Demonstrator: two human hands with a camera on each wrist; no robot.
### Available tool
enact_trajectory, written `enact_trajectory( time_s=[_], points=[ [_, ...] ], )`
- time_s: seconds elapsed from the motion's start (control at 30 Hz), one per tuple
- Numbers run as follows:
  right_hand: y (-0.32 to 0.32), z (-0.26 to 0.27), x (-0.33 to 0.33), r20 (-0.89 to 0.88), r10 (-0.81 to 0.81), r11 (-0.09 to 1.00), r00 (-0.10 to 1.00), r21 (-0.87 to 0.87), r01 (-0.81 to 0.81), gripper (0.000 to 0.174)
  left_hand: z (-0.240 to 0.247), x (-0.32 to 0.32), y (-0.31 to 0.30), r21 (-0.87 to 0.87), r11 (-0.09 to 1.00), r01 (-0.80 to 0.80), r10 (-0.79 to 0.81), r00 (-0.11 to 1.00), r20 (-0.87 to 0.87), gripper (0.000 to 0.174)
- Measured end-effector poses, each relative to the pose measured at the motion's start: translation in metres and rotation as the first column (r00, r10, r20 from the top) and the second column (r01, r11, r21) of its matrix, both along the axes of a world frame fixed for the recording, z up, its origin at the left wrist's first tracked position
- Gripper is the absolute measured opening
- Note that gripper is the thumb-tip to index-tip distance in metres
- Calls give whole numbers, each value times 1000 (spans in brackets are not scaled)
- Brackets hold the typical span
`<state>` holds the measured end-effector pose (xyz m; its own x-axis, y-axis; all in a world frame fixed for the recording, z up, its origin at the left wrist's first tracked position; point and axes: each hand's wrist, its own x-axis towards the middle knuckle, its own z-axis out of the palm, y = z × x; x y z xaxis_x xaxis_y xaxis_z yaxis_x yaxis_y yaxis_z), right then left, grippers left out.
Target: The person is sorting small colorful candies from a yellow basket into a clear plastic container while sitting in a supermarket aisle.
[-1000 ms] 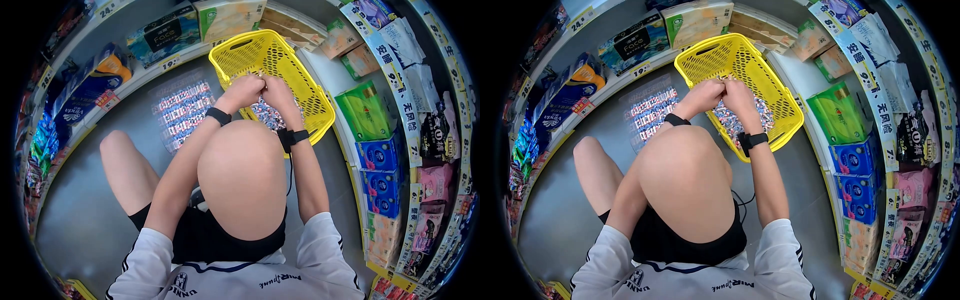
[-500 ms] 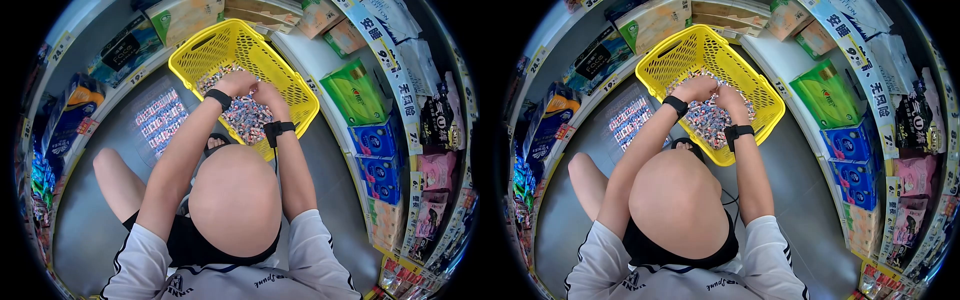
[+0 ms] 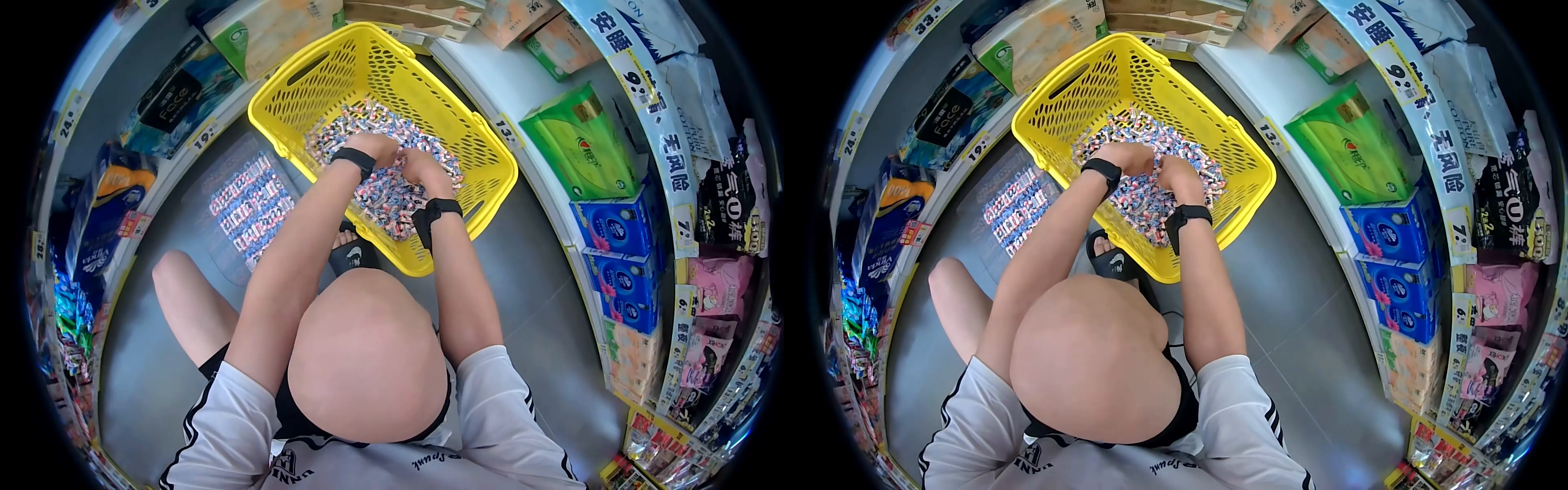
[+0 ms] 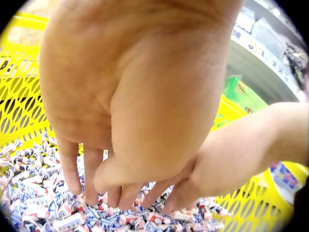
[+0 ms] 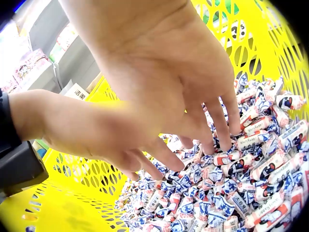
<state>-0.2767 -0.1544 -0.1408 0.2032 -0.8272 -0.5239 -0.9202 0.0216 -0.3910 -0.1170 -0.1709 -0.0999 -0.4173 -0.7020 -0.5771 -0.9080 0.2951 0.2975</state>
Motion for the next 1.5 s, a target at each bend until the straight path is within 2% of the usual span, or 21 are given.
enact_trajectory(
  time_s=[0.07, 0.13, 0.23, 0.27, 0.3, 0.33, 0.4, 0.43, 0.67, 0.73, 0.8, 0.83, 1.0, 1.13, 1.17, 1.2, 1.27, 1.3, 1.37, 1.43, 1.5],
  points=[
    [0, 2, -4, 34, -24, 999, 999, -22, 25, 30, 5, 0, 5, 10, 999, -33, 33, 996, -83, 32],
    [-5, -5, -8, 100, 43, 998, 994, 49, -48, 30, -8, -1, 2, -8, 1000, -14, 14, 996, -92, 35],
    [-5, -13, -10, 97, 68, 997, 993, 27, -71, 30, -16, -7, -1, 14, 1000, -26, 27, 995, -99, 36],
    [-6, -16, -11, 97, 66, 997, 993, 29, -70, 30, -17, -11, 0, 58, 998, -20, 21, 1000, -17, 37],
    [-8, -20, -12, 122, 50, 995, 991, 79, -60, 38, -14, -13, 0, 102, 995, -18, 12, 998, 66, 56],
    [-9, -24, -12, 147, 34, 990, 989, 129, -54, 46, -12, -15, 3, 103, 994, -19, 12, 998, 65, 56],
    [-10, -31, -16, 216, 24, 993, 976, 111, -49, 46, -11, -15, 7, 104, 994, -41, 35, 998, 56, 57],
    [-9, -34, -19, 284, 12, 995, 959, 93, -40, 46, -16, -15, 6, 106, 993, -41, 36, 998, 56, 57],
    [-11, -49, -26, 378, -96, 979, 921, 202, 20, 43, -43, -22, -5, 140, 989, -48, 43, 998, 34, 45],
    [-8, -39, -25, 356, -31, 987, 934, 160, -28, 39, -43, -22, -5, 130, 990, -60, 57, 998, 27, 43],
    [-3, -32, -22, 212, 76, 995, 974, 50, -88, 36, -38, -22, -4, 103, 994, -48, 45, 998, 33, 37],
    [-4, -29, -19, 172, 49, 995, 984, 77, -63, 38, -32, -21, -3, 102, 994, -49, 46, 998, 34, 37],
    [-6, -24, -17, 183, 25, 994, 983, 101, -44, 43, -23, -14, -1, 62, 998, 22, -15, 993, -115, 31],
    [-8, -29, -23, 160, -4, 994, 987, 105, -13, 48, -28, -18, -6, 59, 998, 28, -22, 995, -96, 32],
    [-8, -42, -28, 233, 77, 996, 969, 24, -85, 46, -31, -18, -9, 44, 997, 56, -51, 993, -105, 32],
    [-9, -42, -27, 233, 78, 996, 969, 24, -86, 46, -29, -18, -10, 27, 996, 83, -80, 990, -112, 32],
    [-9, -41, -24, 294, -148, 979, 944, 181, 97, 42, -23, -18, -10, 33, 995, 96, -90, 987, -130, 32],
    [-8, -35, -22, 296, -143, 979, 945, 180, 92, 42, -27, -17, -11, 41, 993, 111, -104, 984, -146, 33],
    [-6, -22, -19, 397, -255, 950, 882, 274, 151, 37, -36, -18, -12, 38, 996, 86, -80, 987, -139, 33],
    [-11, -29, -16, 359, -209, 959, 910, 258, 118, 35, -27, -22, -11, 73, 994, 78, -74, 995, -59, 31],
    [-11, -23, -11, 322, -160, 967, 933, 241, 82, 33, -20, -18, -6, 45, 996, 80, -77, 995, -69, 30]
  ],
)
